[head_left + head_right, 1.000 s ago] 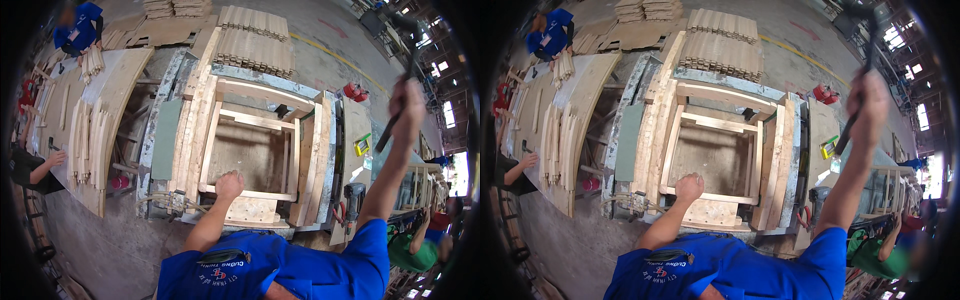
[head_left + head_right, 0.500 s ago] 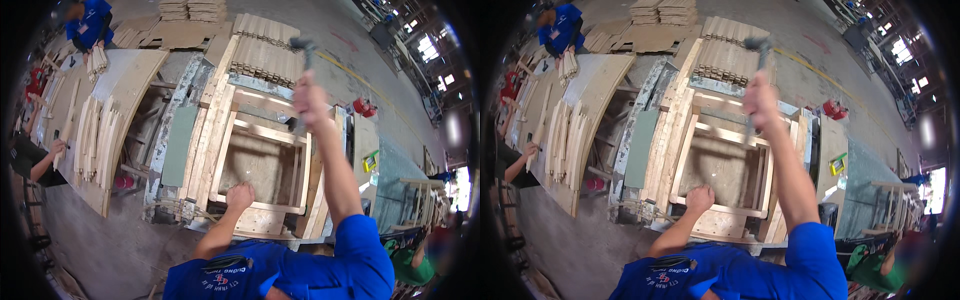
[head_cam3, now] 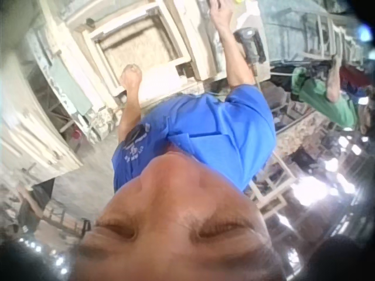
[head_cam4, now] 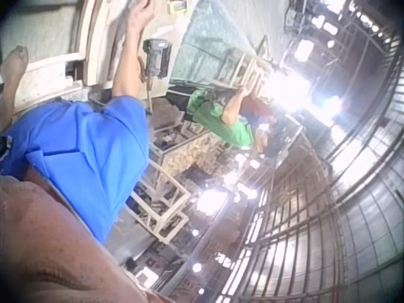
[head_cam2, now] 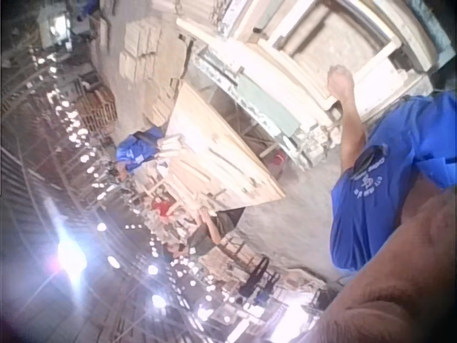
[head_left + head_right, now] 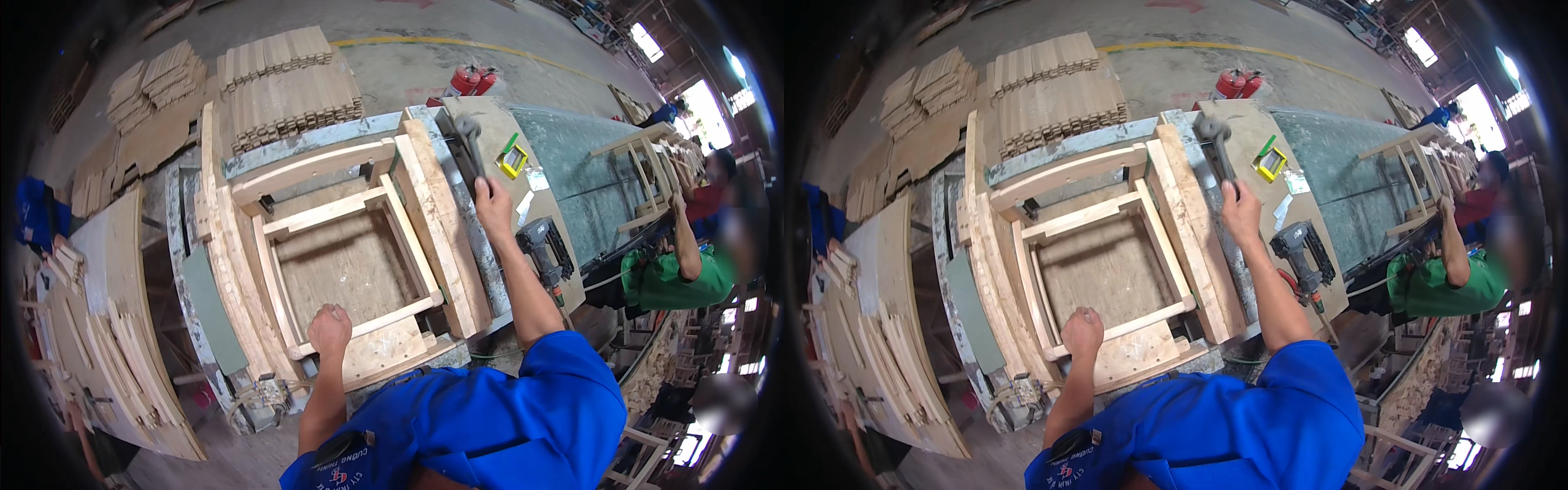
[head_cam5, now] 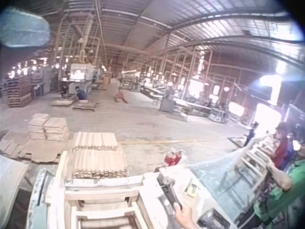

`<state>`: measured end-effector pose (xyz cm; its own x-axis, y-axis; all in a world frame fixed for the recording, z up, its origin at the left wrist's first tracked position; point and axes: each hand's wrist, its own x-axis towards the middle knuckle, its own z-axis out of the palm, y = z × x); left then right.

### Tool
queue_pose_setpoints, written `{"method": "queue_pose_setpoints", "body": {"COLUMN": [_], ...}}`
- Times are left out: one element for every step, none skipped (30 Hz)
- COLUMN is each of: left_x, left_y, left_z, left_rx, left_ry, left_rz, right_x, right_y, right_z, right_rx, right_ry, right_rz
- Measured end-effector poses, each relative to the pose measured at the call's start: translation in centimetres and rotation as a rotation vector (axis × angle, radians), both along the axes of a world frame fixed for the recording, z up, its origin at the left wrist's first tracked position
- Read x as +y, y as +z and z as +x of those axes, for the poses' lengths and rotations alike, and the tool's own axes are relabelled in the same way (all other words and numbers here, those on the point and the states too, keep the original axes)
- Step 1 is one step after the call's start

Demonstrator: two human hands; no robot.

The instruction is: The person assembles wooden chair frames on a workbench in a factory. They position wooden parts, use a nail gun to fasten joints, and hand off completed frames to a coworker.

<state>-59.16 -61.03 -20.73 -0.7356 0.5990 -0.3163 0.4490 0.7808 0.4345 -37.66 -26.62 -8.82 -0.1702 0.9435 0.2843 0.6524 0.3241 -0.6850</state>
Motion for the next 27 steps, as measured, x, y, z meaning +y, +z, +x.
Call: {"method": "queue_pose_setpoints", "body": {"left_x": [0.8,1.2,1.0,1.0,0.6,-0.2,0.3,2.7,2.6,1.5,1.3,1.5,1.9,2.1,1.6,1.3,1.2,1.1,0.9,1.0,1.2,1.2,1.0,0.8,0.8,0.1,0.0], "left_y": [0.9,1.5,1.8,2.1,2.1,2.0,1.9,2.0,2.3,2.6,2.9,3.0,3.1,3.1,3.0,2.9,2.9,2.7,2.6,2.5,2.4,2.4,2.4,2.3,2.2,2.2,2.1], "left_z": [0.3,0.6,0.8,1.0,1.0,1.3,1.9,2.9,3.0,3.1,3.5,3.8,4.0,3.9,3.7,3.7,3.9,4.0,3.9,4.0,4.2,4.3,4.4,4.4,4.2,4.1,4.0], "left_rx": [-0.012,-0.006,0.011,0.031,0.067,0.098,0.106,0.1,0.136,0.172,0.177,0.177,0.175,0.163,0.153,0.139,0.151,0.149,0.15,0.144,0.144,0.145,0.144,0.149,0.155,0.161,0.166], "left_ry": [-0.025,-0.031,-0.028,-0.034,-0.016,-0.001,-0.025,-0.091,-0.085,-0.049,-0.067,-0.086,-0.104,-0.09,-0.055,-0.025,-0.05,-0.06,-0.064,-0.07,-0.084,-0.093,-0.094,-0.112,-0.128,-0.132,-0.111], "left_rz": [0.004,0.01,0.006,0.013,-0.018,-0.041,0.006,0.074,0.047,0.003,0.004,0.016,0.027,0.021,0.004,-0.015,-0.017,-0.005,0.005,0.017,0.022,0.027,0.025,0.048,0.072,0.084,0.078], "right_x": [0.3,0.6,0.1,-0.3,-0.6,-1.1,-0.5,1.1,0.4,-0.9,-1.1,-1.0,-1.4,-1.7,-2.2,-2.9,-3.5,-4.0,-4.7,-5.3,-5.6,-5.5,-5.2,-5.0,-4.5,-4.1,-3.7], "right_y": [-2.0,-3.6,-4.8,-5.6,-5.5,-5.1,-6.6,-7.4,-6.8,-5.5,-4.3,-3.6,-2.8,-1.8,-0.7,-0.1,0.1,0.1,-0.1,-0.4,-0.7,-1.1,-1.2,-1.3,-1.3,-1.3,-1.2], "right_z": [1.9,3.5,3.6,2.9,1.5,-0.1,1.3,4.0,3.6,2.7,3.9,5.4,7.6,9.4,10.7,12.5,14.9,17.3,19.0,20.7,22.2,23.1,23.5,23.9,24.2,24.3,24.6], "right_rx": [-0.05,-0.093,-0.14,-0.183,-0.299,-0.413,-0.435,-0.404,-0.452,-0.504,-0.473,-0.448,-0.33,-0.339,-0.346,-0.355,-0.385,-0.417,-0.431,-0.45,-0.47,-0.486,-0.505,-0.523,-0.52,-0.527,-0.533], "right_ry": [-0.052,-0.099,-0.132,-0.174,-0.123,-0.072,-0.032,-0.168,-0.057,0.085,0.099,0.11,0.034,-0.057,-0.126,-0.199,-0.27,-0.343,-0.343,-0.344,-0.347,-0.325,-0.292,-0.256,-0.256,-0.246,-0.234], "right_rz": [0.029,0.055,0.051,0.053,-0.113,-0.277,-0.2,-0.253,-0.144,-0.042,-0.089,-0.126,-0.026,0.001,0.022,0.04,0.033,0.027,-0.003,-0.03,-0.053,-0.042,-0.034,-0.025,-0.115,-0.137,-0.158]}}
